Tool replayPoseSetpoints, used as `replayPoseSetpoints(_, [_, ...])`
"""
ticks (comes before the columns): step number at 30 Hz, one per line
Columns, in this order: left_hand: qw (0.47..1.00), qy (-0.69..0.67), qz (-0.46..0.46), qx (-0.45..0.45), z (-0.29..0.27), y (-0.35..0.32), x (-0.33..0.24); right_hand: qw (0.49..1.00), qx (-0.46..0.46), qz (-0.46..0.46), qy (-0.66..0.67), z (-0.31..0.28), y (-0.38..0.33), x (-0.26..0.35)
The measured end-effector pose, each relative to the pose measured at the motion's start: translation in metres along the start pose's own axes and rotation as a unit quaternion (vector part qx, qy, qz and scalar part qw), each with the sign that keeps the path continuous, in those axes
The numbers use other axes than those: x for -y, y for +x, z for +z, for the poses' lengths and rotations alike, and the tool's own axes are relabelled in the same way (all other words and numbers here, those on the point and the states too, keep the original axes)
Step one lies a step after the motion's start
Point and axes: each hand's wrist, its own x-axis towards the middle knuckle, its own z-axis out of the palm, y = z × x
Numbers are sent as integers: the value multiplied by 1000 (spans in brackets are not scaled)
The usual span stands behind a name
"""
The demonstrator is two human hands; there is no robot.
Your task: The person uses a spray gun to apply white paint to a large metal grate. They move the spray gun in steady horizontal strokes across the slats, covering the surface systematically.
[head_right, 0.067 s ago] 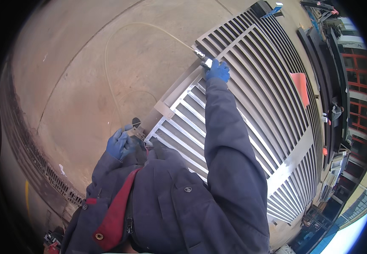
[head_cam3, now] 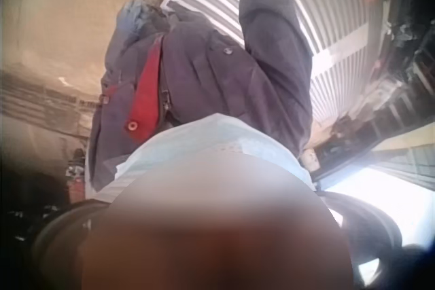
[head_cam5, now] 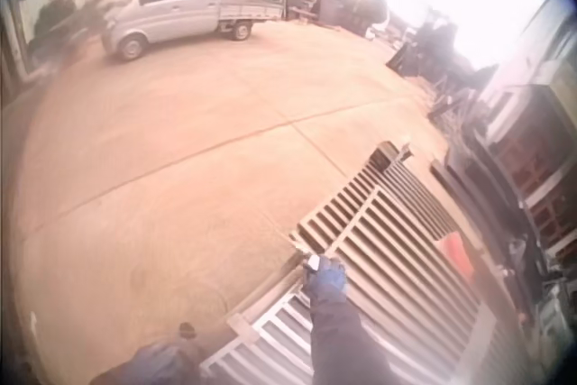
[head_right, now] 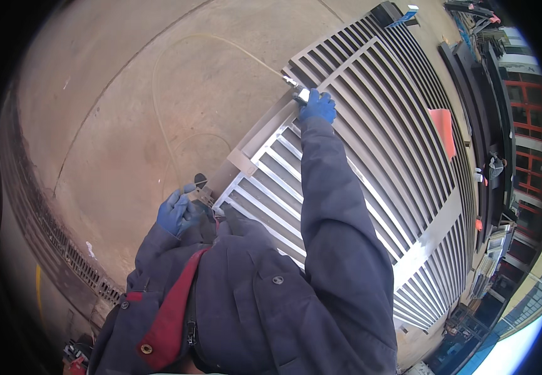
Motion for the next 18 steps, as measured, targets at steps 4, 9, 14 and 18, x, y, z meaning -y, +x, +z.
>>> replayPoseSetpoints(4, [1000,-3,-4,-1,-3,4,5,995,22,-92,-12,18,-46,20])
replayPoseSetpoints(9, [1000,-12,-16,-3,-12,-2,7,998,-7,-55,-5,12,-12,9])
replayPoseSetpoints(14, [1000,4,-17,-11,-12,-5,4,999,30,26,-19,0,8,1])
replayPoseSetpoints(18, [1000,-18,-1,-1,-8,1,3,995,10,-94,-2,18,-51,17])
